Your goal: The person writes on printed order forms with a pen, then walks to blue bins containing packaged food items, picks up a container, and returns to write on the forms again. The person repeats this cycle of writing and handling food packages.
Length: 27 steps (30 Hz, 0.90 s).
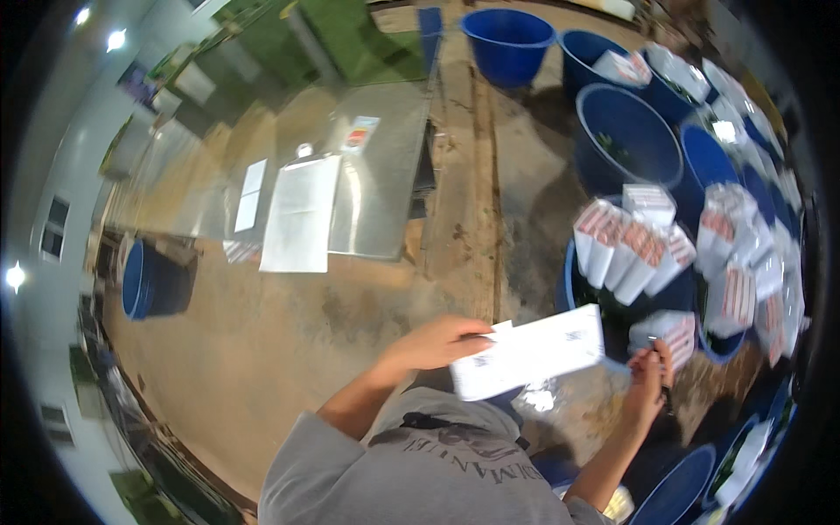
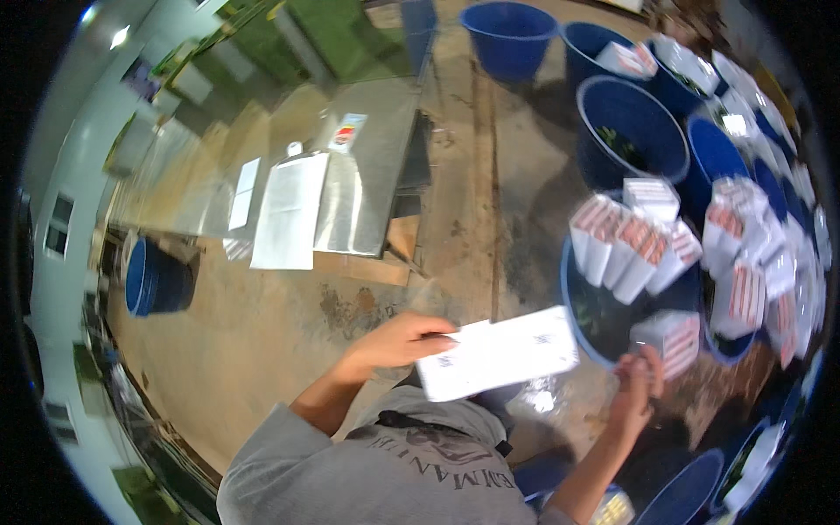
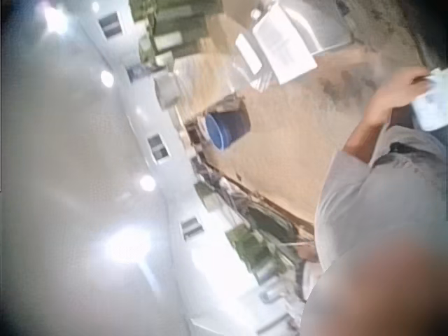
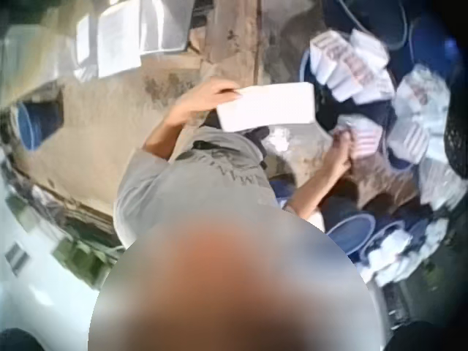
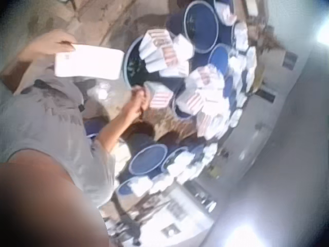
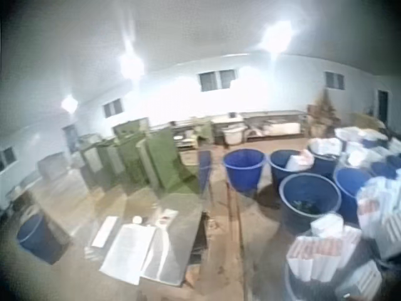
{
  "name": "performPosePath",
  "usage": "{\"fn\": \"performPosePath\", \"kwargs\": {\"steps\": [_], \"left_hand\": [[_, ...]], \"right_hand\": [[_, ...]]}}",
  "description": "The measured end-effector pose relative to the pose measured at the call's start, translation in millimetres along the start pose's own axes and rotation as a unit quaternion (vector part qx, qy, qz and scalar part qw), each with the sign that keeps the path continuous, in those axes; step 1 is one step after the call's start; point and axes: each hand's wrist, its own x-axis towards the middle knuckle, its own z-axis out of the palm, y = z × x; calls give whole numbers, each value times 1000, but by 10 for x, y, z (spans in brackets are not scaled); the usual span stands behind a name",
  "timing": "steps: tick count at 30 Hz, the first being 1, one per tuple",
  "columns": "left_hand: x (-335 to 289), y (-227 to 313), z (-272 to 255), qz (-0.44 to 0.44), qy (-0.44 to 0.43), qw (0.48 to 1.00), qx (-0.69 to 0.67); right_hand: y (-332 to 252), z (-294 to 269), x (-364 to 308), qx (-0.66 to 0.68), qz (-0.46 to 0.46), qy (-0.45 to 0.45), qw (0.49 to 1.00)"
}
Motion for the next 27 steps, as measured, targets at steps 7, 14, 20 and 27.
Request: {"fn": "performPosePath", "kwargs": {"steps": [7,14,20,27], "left_hand": [[-2010,-902,-906,-85,304,941,-120],[-2958,-2016,-2260,-202,384,884,-173],[-3156,-2178,-3496,-188,321,910,-183],[-2586,-2197,-4453,-132,180,975,10]], "right_hand": [[505,2345,-164,-35,55,-334,940],[1359,4593,-943,-51,121,-288,948],[1416,5615,-1286,-112,113,-257,953],[1709,6386,-962,-40,84,-238,967]]}}
